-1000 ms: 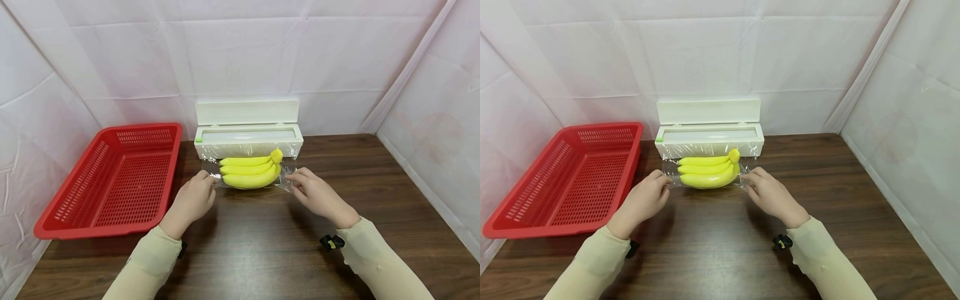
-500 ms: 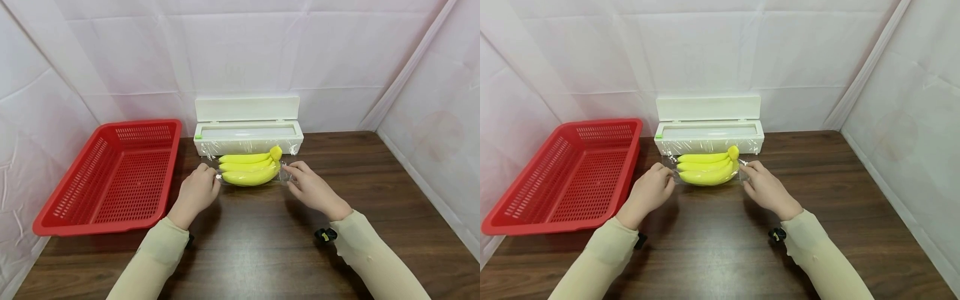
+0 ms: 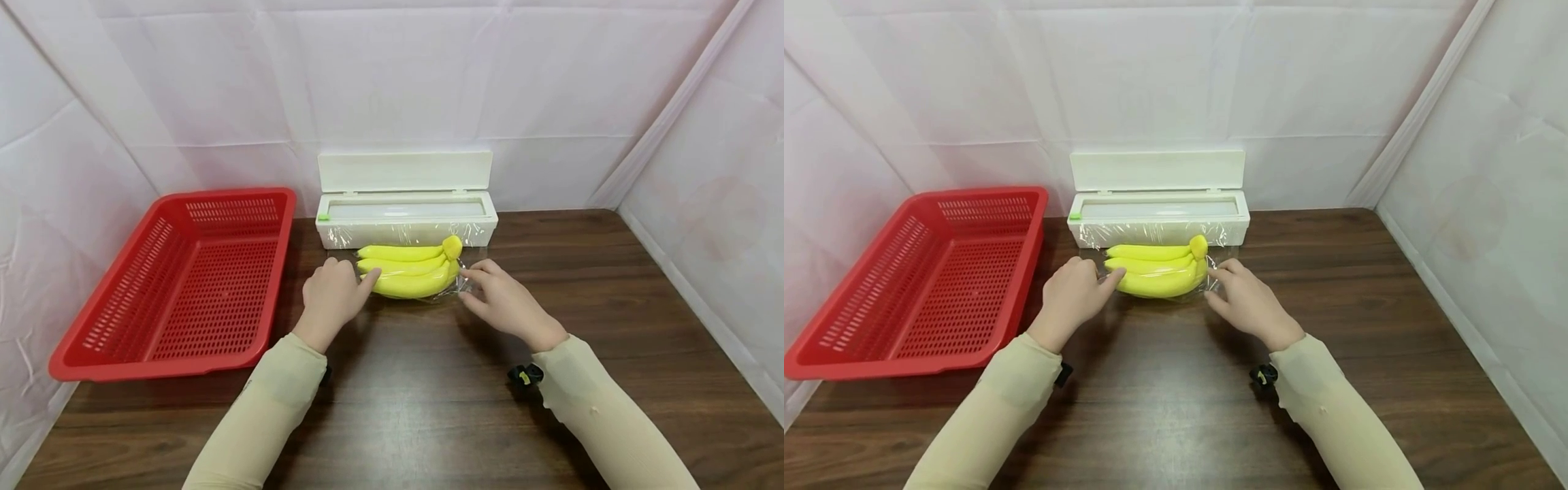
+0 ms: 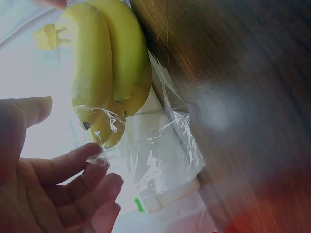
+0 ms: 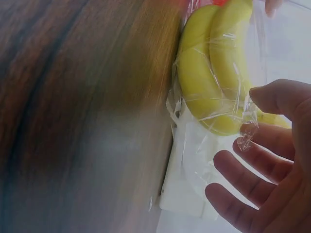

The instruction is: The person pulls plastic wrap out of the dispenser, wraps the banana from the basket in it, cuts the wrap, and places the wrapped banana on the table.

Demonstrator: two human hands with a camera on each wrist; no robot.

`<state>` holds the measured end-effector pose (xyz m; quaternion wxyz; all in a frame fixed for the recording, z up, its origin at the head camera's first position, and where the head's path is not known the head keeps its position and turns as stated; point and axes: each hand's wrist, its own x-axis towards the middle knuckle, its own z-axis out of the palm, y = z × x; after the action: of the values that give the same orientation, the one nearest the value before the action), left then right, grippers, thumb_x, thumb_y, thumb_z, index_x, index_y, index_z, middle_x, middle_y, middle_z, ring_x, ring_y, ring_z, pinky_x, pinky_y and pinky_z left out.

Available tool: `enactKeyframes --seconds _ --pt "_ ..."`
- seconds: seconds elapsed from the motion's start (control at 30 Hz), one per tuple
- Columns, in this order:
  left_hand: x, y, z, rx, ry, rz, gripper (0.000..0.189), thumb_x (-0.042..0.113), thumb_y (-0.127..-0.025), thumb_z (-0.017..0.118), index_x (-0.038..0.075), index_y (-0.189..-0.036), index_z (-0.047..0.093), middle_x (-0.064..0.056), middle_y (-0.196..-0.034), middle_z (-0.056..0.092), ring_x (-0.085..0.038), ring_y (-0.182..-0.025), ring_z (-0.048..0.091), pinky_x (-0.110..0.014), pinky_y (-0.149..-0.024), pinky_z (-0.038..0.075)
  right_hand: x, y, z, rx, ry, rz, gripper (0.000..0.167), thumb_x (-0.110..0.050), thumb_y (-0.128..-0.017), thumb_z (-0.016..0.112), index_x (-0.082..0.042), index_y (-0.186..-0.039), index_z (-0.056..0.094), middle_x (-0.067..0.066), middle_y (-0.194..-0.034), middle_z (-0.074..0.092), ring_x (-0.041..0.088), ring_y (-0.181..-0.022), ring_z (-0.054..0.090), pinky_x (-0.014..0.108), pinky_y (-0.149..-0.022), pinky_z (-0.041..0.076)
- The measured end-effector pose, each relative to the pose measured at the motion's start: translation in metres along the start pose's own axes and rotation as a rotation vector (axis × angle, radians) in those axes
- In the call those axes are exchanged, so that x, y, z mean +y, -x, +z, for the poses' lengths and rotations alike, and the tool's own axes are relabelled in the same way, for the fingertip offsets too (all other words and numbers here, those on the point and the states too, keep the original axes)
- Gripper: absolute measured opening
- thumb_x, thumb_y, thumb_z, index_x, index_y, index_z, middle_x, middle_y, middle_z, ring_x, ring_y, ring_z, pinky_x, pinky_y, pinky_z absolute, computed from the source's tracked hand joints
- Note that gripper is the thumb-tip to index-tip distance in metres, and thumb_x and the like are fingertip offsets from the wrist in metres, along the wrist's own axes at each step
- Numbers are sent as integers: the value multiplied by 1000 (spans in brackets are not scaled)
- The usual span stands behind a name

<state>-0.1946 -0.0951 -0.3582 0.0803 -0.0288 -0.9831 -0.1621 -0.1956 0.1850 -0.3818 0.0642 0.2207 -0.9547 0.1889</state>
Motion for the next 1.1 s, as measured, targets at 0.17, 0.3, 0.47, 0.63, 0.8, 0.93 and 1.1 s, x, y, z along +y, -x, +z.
enactKeyframes --seconds 0.17,0.3,0.47,0.63,0.8,0.93,1.1 --pt "4 -4 3 24 -53 -11 53 55 -88 53 6 -67 58 -14 -77 56 -33 -67 58 -43 -50 46 -1 -2 1 33 -4 -2 47 -26 -91 60 -1 -131 54 10 -118 52 17 -86 55 34 -70 49" --pt "7 -6 5 58 -84 6 48 50 -87 56 3 -76 61 -16 -81 58 -34 -70 58 -45 -54 48 -1 -4 2 59 -12 6 49 -25 -91 60 -1 -133 51 13 -122 50 20 -89 56 37 -73 50" --pt "11 -8 7 94 -115 18 48 48 -85 60 -1 -87 62 -18 -88 59 -35 -78 59 -46 -61 50 -5 -6 3 54 -23 21 55 -25 -92 60 -1 -138 45 16 -129 45 23 -94 55 41 -78 50" --pt "15 -10 11 154 -144 54 48 44 -83 65 -3 -92 62 -19 -94 58 -36 -84 57 -46 -66 50 -9 -9 7 41 -17 42 55 -28 -92 59 0 -137 46 16 -129 45 26 -101 55 44 -82 50" --pt "19 -13 17 290 -217 161 40 37 -80 71 -2 -89 64 -17 -88 58 -34 -81 56 -42 -62 50 -10 -11 9 88 -19 44 53 -29 -91 60 -1 -134 50 16 -129 46 30 -109 52 47 -88 47" --pt "25 -15 24 369 -278 338 12 12 -82 67 1 -87 65 -14 -84 61 -30 -75 59 -38 -57 51 -11 -12 10 113 -24 36 52 -27 -90 62 -3 -134 51 18 -132 44 34 -115 48 48 -91 46" --pt "31 -14 30 300 -248 532 9 -2 -83 57 3 -83 65 -11 -79 60 -27 -69 60 -36 -53 52 -13 -13 11 92 -21 47 52 -28 -91 61 -5 -136 49 17 -135 41 33 -114 48 46 -85 48"
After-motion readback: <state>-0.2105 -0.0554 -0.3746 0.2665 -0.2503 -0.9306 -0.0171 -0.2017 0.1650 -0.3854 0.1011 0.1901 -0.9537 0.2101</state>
